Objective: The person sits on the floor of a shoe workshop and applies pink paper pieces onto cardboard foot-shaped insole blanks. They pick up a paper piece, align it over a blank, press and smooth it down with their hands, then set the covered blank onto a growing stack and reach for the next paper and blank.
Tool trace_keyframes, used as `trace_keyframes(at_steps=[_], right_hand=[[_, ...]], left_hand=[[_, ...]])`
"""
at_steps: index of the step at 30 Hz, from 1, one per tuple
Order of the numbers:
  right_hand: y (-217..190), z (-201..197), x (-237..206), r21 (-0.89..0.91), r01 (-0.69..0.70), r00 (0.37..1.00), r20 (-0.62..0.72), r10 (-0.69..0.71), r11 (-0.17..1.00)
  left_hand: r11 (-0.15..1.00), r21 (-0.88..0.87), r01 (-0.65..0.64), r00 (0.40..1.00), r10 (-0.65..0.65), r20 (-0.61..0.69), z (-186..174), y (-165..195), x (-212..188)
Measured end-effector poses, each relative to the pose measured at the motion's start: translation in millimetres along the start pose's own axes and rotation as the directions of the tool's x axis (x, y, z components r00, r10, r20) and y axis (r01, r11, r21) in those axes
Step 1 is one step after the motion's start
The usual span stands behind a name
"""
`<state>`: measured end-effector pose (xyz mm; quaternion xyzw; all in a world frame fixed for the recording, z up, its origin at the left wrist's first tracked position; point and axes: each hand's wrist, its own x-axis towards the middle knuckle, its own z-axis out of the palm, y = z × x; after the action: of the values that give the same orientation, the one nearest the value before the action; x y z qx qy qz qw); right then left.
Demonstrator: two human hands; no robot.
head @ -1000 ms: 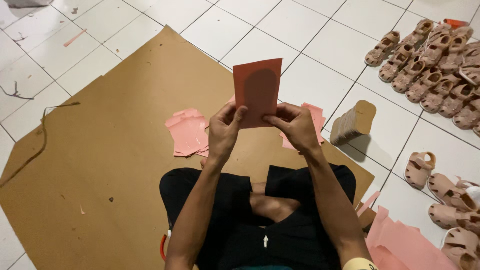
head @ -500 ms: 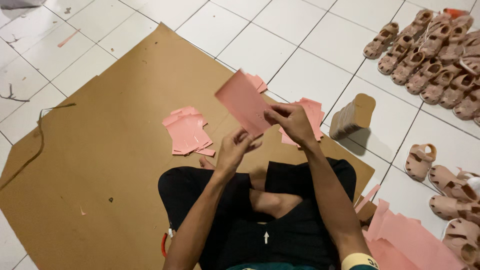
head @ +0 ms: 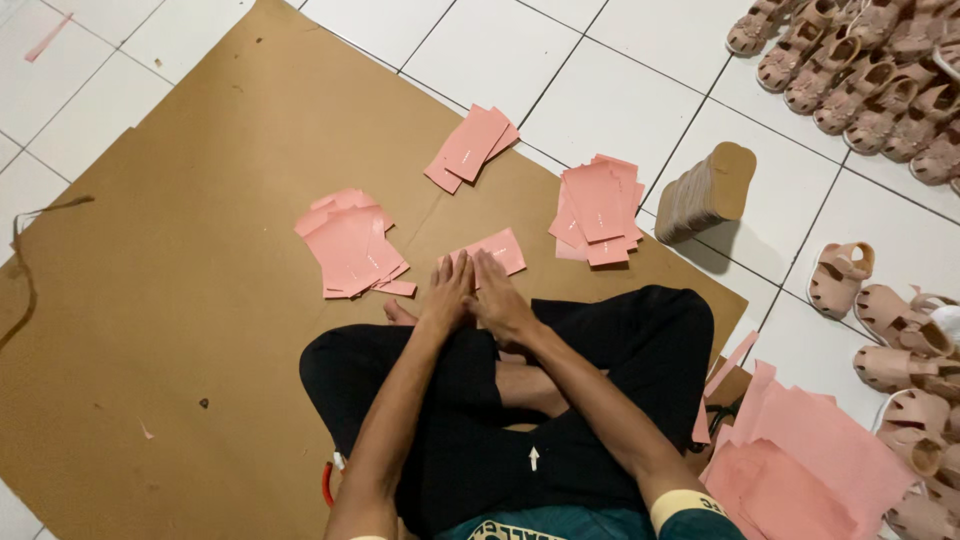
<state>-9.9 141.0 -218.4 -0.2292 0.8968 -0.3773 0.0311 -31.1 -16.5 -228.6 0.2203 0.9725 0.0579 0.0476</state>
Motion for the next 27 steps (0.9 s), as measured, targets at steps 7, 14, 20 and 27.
trace_keyframes(at_steps=[7, 14, 20, 27], right_hand=[[8.0, 12.7, 51.0, -0.061, 0.021, 0.995, 0.103, -0.014, 0.998], [36.6, -25.7, 43.4, -0.274, -0.147, 0.966, 0.168, 0.198, 0.950], [55.6, -62.2, 20.5, -0.393, -0.344, 0.929, -0.008, 0.371, 0.853], [8.9, 17.8, 81.6, -0.061, 0.046, 0.990, 0.134, -0.038, 0.997]], left_hand=[[0.995, 0.091, 0.039, 0.989, -0.051, 0.137, 20.2, -1.0, 10.5], [0.992, 0.069, 0.108, 0.993, -0.111, 0.044, 33.0, -5.8, 6.4], [0.979, -0.027, 0.201, 0.971, -0.195, 0.135, 13.0, -1.7, 5.4], [0.976, 0.189, 0.110, 0.967, -0.149, 0.207, 26.1, -0.9, 14.6]])
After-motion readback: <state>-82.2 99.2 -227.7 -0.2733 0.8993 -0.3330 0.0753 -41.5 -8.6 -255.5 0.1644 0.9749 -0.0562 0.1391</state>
